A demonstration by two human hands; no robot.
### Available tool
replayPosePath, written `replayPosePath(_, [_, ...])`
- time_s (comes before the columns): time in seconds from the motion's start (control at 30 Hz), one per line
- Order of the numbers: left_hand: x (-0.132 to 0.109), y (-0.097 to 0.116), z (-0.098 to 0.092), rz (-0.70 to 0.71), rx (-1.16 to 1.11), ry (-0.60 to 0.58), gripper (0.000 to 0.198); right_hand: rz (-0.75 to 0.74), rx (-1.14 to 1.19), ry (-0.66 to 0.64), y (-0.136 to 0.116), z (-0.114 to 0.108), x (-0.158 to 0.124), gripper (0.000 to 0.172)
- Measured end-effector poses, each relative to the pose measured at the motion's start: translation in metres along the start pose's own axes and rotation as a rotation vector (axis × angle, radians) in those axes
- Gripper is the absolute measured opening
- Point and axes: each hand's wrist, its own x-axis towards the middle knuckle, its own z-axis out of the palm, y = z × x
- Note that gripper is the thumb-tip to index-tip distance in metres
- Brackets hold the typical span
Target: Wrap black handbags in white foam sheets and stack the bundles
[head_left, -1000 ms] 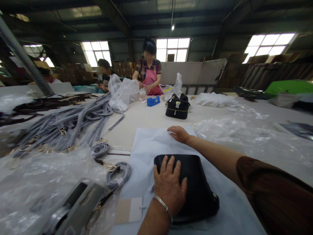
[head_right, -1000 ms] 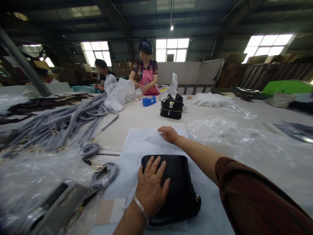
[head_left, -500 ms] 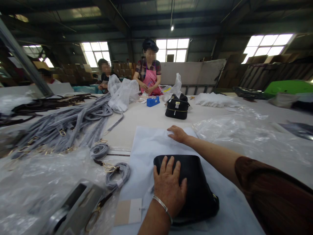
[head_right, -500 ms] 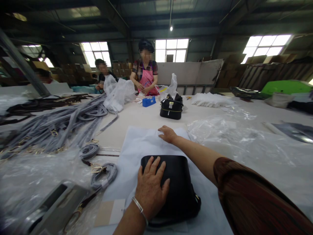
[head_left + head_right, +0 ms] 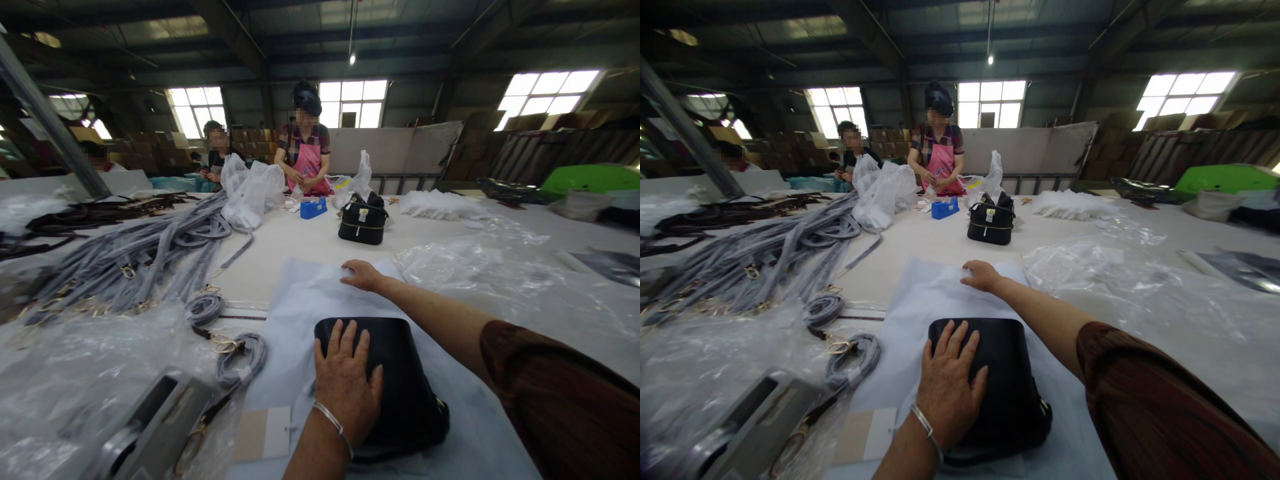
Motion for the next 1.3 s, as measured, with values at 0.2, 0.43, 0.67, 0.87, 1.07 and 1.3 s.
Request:
replayPosePath(0.2, [0.000,-0.001,0.001,0.001,0.008,0.000,0.057,-0.089,-0.008,0.048,0.003,-0.002,-0.002,0.005])
replayPosePath(0.43, [-0.001,-0.001,0.001,-0.004,0.008,0.006,0.057,-0.184,-0.099,0.282,-0.001,-0.029,-0.001,0.012])
replayPosePath(0.67, [0.000,0.001,-0.004,0.002,0.000,-0.006,0.056,-0.376,-0.220,0.223,-0.026,-0.086,-0.026,0.020])
replayPosePath(0.87, [-0.001,0.002,-0.007,-0.001,0.005,-0.007,0.056,-0.431,-0.468,0.068,-0.051,-0.107,-0.043,0.024])
replayPosePath(1.07, [-0.001,0.001,-0.008,-0.003,-0.014,-0.009,0.057,-0.299,-0.226,-0.128,-0.056,-0.092,-0.030,0.012])
replayPosePath(1.3, [-0.002,-0.001,-0.004,0.006,-0.046,0.011,0.057,-0.317,0.018,-0.133,-0.070,-0.094,-0.049,0.010])
